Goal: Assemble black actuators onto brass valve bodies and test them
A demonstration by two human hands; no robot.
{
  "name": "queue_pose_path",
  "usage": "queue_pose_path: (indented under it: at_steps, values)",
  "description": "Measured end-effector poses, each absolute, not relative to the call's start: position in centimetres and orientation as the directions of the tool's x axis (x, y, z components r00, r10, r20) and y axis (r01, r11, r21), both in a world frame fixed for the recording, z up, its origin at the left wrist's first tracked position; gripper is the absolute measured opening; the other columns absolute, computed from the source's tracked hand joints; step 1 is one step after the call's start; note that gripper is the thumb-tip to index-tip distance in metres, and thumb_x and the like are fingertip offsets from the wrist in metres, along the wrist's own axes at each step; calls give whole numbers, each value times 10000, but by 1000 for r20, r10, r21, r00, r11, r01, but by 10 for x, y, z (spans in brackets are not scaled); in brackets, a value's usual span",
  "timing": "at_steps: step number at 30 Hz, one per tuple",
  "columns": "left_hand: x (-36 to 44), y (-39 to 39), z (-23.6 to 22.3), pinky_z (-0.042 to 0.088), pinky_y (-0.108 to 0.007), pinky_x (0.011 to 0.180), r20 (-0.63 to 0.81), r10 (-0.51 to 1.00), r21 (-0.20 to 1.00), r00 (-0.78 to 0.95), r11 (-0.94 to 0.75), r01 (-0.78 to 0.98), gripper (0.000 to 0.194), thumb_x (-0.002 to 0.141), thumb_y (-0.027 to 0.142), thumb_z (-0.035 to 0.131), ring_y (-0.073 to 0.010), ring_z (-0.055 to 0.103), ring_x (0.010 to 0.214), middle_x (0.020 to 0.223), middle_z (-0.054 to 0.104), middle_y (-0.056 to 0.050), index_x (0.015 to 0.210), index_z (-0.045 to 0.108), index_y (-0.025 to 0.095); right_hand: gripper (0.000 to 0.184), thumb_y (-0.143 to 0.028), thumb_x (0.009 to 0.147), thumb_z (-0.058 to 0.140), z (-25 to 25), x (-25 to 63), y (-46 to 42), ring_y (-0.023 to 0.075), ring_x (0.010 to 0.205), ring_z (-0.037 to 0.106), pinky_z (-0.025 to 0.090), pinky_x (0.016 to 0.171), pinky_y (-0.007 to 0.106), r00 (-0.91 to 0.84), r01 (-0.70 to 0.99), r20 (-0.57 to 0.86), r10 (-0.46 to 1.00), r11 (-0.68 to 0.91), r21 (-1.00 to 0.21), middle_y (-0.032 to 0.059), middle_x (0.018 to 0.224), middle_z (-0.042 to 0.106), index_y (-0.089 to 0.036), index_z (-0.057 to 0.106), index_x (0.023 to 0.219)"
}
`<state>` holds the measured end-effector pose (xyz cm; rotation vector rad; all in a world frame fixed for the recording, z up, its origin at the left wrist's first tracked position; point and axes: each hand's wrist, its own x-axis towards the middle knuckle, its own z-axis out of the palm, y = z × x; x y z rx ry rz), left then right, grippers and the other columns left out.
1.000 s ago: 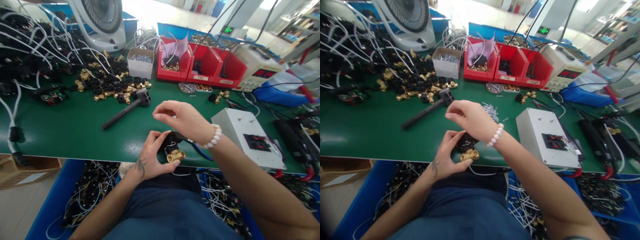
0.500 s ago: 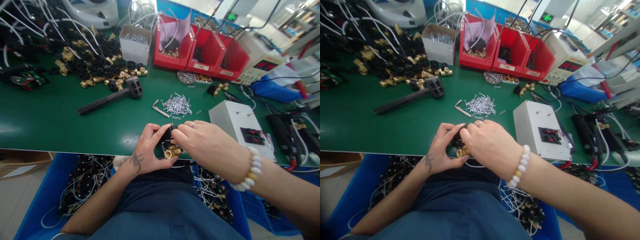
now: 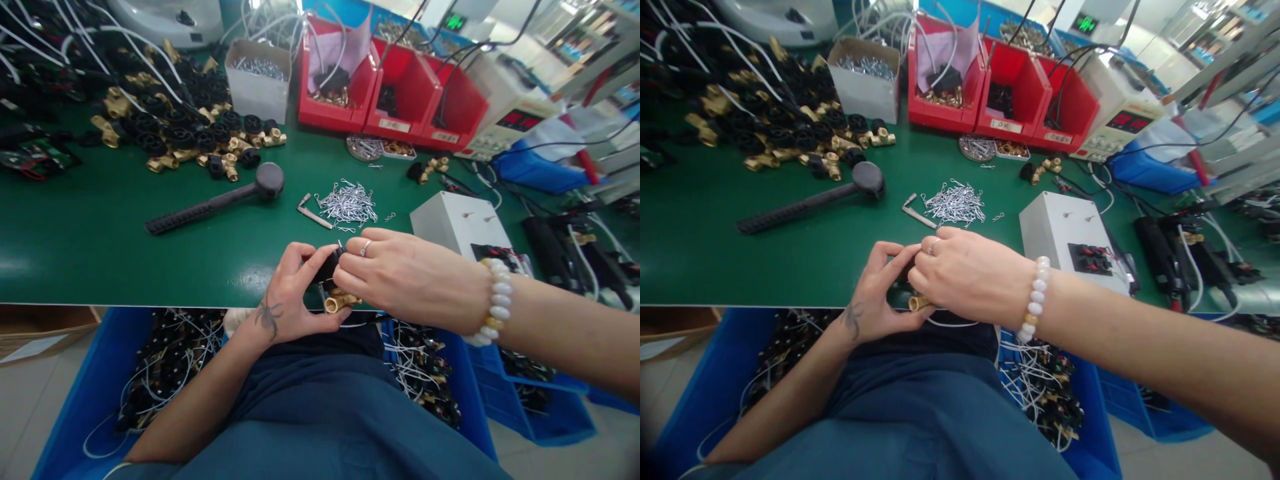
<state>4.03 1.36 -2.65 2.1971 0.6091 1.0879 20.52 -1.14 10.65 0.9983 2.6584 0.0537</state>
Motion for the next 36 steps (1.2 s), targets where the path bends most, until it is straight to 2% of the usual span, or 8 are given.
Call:
queue_pose_path:
  at_steps: [3, 7, 13, 21, 24, 28, 33, 36]
  values:
    - [40, 13, -26, 565, -374, 822, 507, 667, 726, 546, -672, 146, 740, 706, 403, 748, -220, 571, 967, 1077, 500, -63, 1362, 470, 203, 257, -209, 1029, 417, 98, 225, -17, 171, 776, 564, 425, 734, 301, -704, 697, -82, 706, 708, 115, 55, 826, 649, -163, 643, 915]
    - [39, 11, -28, 575, -376, 814, 450, 720, 813, 529, -576, 92, 703, 697, 367, 769, -220, 572, 1020, 1134, 504, -66, 1306, 446, 226, 496, -485, 1019, 424, 68, 263, -38, 258, 1044, 595, 505, 872, 382, -249, 968, 181, 951, 242, 58, 163, 1150, 621, -117, 530, 1334]
    - [41, 9, -27, 556, -377, 834, 422, 763, 863, 490, -503, 41, 444, 699, 310, 795, -216, 559, 1043, 1070, 521, -54, 1006, 490, 210, 574, -463, 1003, 418, 7, 280, -83, 336, 1034, 574, 516, 863, 479, -26, 975, -57, 998, 38, 221, 253, 1168, 585, -56, 541, 1389]
    - [47, 1, -24, 541, -415, 888, 382, 801, 869, 461, -482, 116, 394, 719, 296, 788, -242, 563, 1103, 1126, 540, -75, 1003, 529, 207, 600, -556, 1030, 184, 45, 277, -86, 187, 729, 612, 539, 663, 329, 163, 686, -223, 961, -273, -674, 89, 826, 614, -147, 613, 1122]
    - [49, 0, -25, 543, -418, 890, 387, 803, 871, 453, -479, 105, 395, 707, 294, 797, -246, 567, 1104, 1136, 540, -81, 988, 534, 203, 372, -508, 946, 550, 73, 272, -90, 157, 743, 604, 516, 646, 282, 177, 547, -162, 971, -234, -804, 45, 879, 604, -202, 570, 1156]
    - [53, -2, -24, 547, -409, 890, 393, 795, 870, 462, -484, 91, 377, 699, 281, 798, -234, 580, 1086, 1129, 547, -76, 961, 540, 199, 205, -280, 897, 644, 73, 260, -93, 138, 730, 532, 443, 629, 271, 363, 733, 361, 859, -24, -680, 15, 870, 538, -242, 574, 1085]
    - [53, -2, -24, 547, -413, 895, 406, 787, 861, 464, -499, 93, 387, 692, 286, 802, -232, 578, 1084, 1120, 549, -75, 954, 532, 195, 182, -180, 876, 542, 62, 259, -90, 171, 724, 561, 458, 658, 318, 9, 910, 60, 998, 16, -414, 34, 846, 579, -213, 581, 1051]
    - [53, -1, -23, 553, -400, 874, 412, 782, 858, 468, -506, 91, 380, 696, 285, 798, -229, 581, 1077, 1123, 549, -76, 950, 530, 194, 202, -250, 926, 537, 68, 260, -95, 170, 745, 550, 456, 694, 323, 187, 853, 180, 966, -69, -517, 29, 902, 561, -251, 532, 1128]
